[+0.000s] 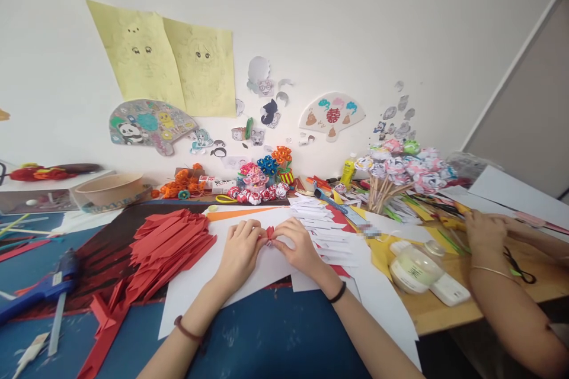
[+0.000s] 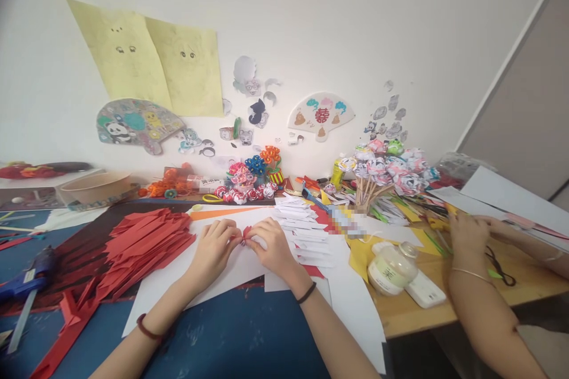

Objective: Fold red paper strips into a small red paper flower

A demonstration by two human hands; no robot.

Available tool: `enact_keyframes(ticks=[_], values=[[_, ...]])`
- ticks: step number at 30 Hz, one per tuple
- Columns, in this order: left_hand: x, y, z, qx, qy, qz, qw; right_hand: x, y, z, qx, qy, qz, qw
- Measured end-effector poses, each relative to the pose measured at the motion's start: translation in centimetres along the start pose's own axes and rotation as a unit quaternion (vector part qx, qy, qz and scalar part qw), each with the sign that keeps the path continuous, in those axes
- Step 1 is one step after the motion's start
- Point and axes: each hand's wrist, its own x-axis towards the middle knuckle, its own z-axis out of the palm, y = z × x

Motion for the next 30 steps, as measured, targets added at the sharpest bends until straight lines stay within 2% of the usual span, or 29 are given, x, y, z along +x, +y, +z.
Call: enact_keyframes(ticks=[5, 11, 15, 19, 30], values=[[0.07, 0.19, -0.23, -0.003, -0.026, 0.001, 1.0, -0.07, 0.11, 0.14, 0.026, -0.004, 0.001, 1.0], [-0.06, 0.33, -0.25, -0.045, -0.051, -0.004, 0.998, -0.07, 0.06, 0.01, 0.083, -0.051, 0.025, 0.995], [-0.03, 0.23, -0.13, -0.072, -0.059, -0.031, 0.995, 0.0, 0.09, 0.0, 0.101, -0.039, 0.054, 0.993], [0.0, 0.06, 0.15, -0.053, -0.067, -0.05, 0.995, 0.08, -0.01, 0.09, 0.101, -0.032, 0.06, 0.993], [-0.06, -0.04, 0.4, -0.021, -0.089, -0.041, 0.995, 0.09, -0.16, 0.22, 0.107, -0.034, 0.073, 0.991]])
